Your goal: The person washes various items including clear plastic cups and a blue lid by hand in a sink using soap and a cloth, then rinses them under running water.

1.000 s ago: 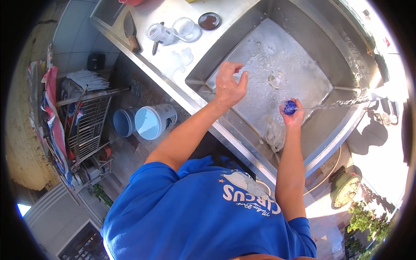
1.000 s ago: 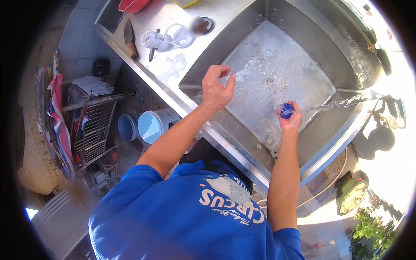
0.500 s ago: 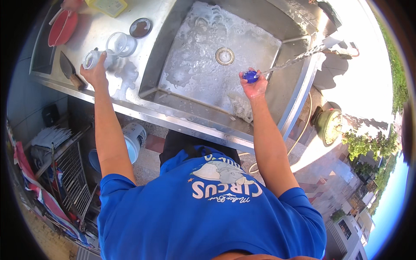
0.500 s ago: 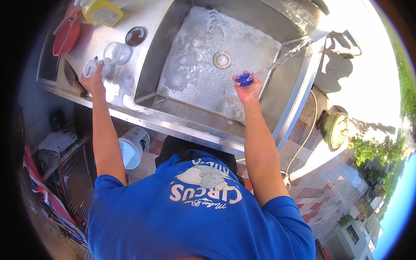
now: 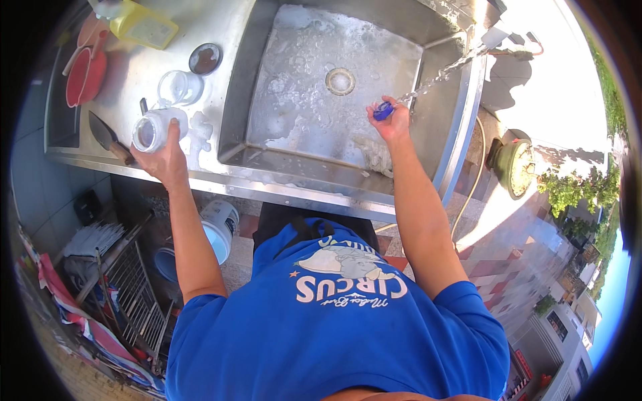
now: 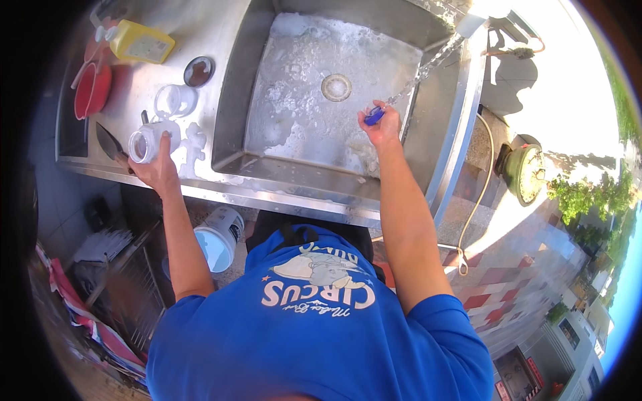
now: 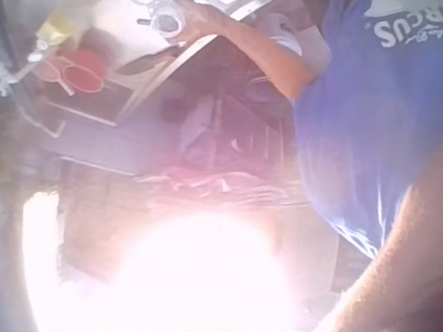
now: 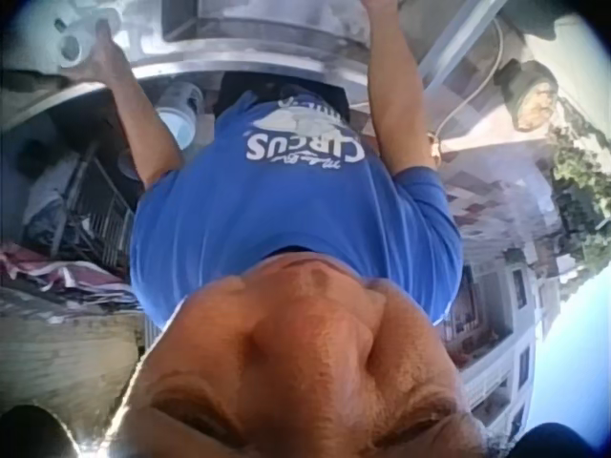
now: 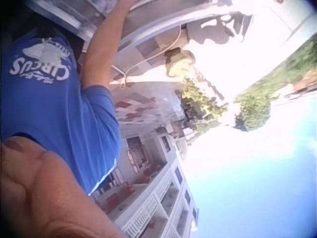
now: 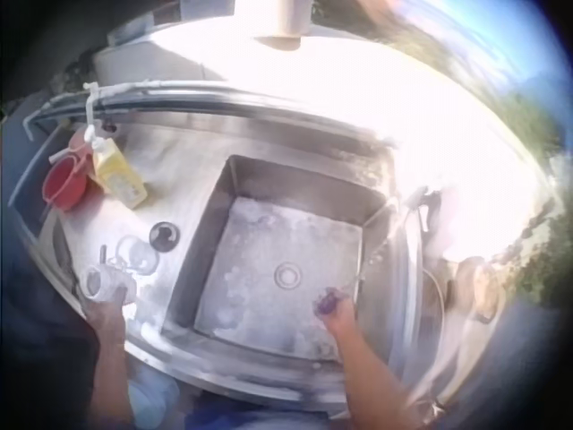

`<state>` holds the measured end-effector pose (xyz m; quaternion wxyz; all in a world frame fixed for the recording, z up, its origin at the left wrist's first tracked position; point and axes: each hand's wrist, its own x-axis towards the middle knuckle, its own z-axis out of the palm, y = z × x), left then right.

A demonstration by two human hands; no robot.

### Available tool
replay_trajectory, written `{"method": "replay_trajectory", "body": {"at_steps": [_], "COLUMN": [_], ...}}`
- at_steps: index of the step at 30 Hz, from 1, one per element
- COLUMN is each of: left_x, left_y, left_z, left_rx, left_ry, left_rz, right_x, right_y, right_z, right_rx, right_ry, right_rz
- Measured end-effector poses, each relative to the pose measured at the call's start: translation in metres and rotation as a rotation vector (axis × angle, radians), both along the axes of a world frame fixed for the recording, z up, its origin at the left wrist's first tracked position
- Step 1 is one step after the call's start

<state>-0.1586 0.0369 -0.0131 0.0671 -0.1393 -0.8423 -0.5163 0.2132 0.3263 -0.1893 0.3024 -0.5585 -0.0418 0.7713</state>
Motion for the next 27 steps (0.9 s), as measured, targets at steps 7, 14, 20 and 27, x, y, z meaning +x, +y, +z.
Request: {"method": "replay_trajectory", "body": {"at_steps": [7,14,20,27], "left_x": [0.175,0.260,0.283,0.289], "left_y": [0.104,0.193,0.209,0.214], "left_z": [-0.089,-0.169,-0.196,-0.205], "left_rx": [-0.132,-0.193,-0.283,-0.347], "left_ry": [-0.256,-0.387,-0.450,-0.495], "left_rz": [-0.756,-0.975,-1.056,-1.049], "right_x": [0.018,0.057,0.129,0.157], "right_y": [-0.017,-0.077,-0.142,-0.171], "right_z": [0.035,0.081,0.089,0.084], "right_rx": [0.144,0.613,1.188,1.199], "right_ry": [-0.173,-0.737,-1.243,-1.314], "right_rz": [0.083,0.479,0.724,0.690]}}
